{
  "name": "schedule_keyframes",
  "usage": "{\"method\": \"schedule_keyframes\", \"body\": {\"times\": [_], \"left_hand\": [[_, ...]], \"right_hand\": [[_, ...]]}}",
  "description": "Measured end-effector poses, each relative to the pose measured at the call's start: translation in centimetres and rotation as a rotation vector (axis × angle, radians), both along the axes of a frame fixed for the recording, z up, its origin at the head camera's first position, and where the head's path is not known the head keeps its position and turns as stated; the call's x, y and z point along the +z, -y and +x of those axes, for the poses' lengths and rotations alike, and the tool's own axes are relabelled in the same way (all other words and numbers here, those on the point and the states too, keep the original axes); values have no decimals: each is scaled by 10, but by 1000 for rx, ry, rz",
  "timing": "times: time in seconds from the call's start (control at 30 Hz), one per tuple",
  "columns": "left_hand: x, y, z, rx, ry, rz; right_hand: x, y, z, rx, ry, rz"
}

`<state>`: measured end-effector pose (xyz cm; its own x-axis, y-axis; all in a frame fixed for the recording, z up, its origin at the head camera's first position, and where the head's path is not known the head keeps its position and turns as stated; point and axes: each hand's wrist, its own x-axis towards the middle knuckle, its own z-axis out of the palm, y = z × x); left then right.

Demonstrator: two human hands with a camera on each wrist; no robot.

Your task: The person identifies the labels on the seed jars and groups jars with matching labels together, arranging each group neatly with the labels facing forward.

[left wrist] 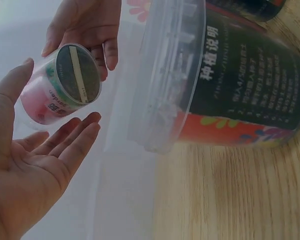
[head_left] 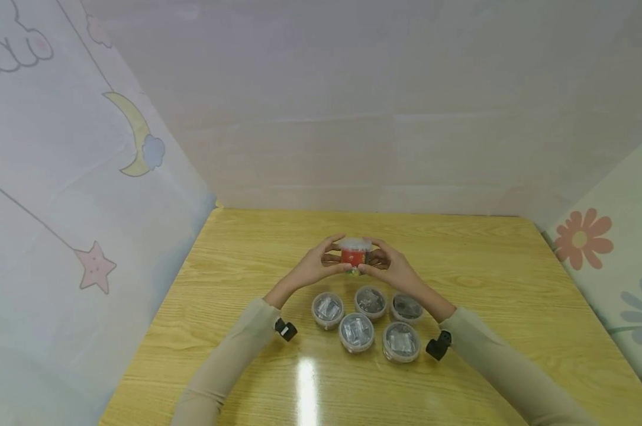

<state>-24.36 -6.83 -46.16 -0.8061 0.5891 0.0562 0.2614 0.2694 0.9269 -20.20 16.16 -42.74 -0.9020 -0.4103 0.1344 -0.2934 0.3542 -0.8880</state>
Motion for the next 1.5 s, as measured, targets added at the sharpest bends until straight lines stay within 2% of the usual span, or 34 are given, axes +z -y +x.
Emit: {"method": "schedule_keyframes", "body": {"times": [0.2,0.33,0.57,0.73,0.87,0.97,1.2,1.37,1.5], "left_hand": [[0,-1,0,-68,91,76],[0,-2,1,-83,120,133],[-1,-3,5,-54,99,161],[-2,-5,5,-27,140,189],[-1,-5,5,3,160,210],[0,-5,7,28,152,222],[-2,-8,10,76,104,244],[-2,-12,12,77,89,220],[2,-14,13,68,95,201]], "right_hand": [[-4,-4,-4,18,25,-92],[-3,-4,-4,32,25,-119],[-8,-4,-6,33,19,-125],[-22,-7,-13,43,16,-148],[-31,-8,-18,9,50,-138],[-28,-7,-17,-22,66,-121],[-1,0,-1,-54,86,-123],[-1,1,0,-56,90,-138],[-15,-3,-7,-72,105,-163]]}}
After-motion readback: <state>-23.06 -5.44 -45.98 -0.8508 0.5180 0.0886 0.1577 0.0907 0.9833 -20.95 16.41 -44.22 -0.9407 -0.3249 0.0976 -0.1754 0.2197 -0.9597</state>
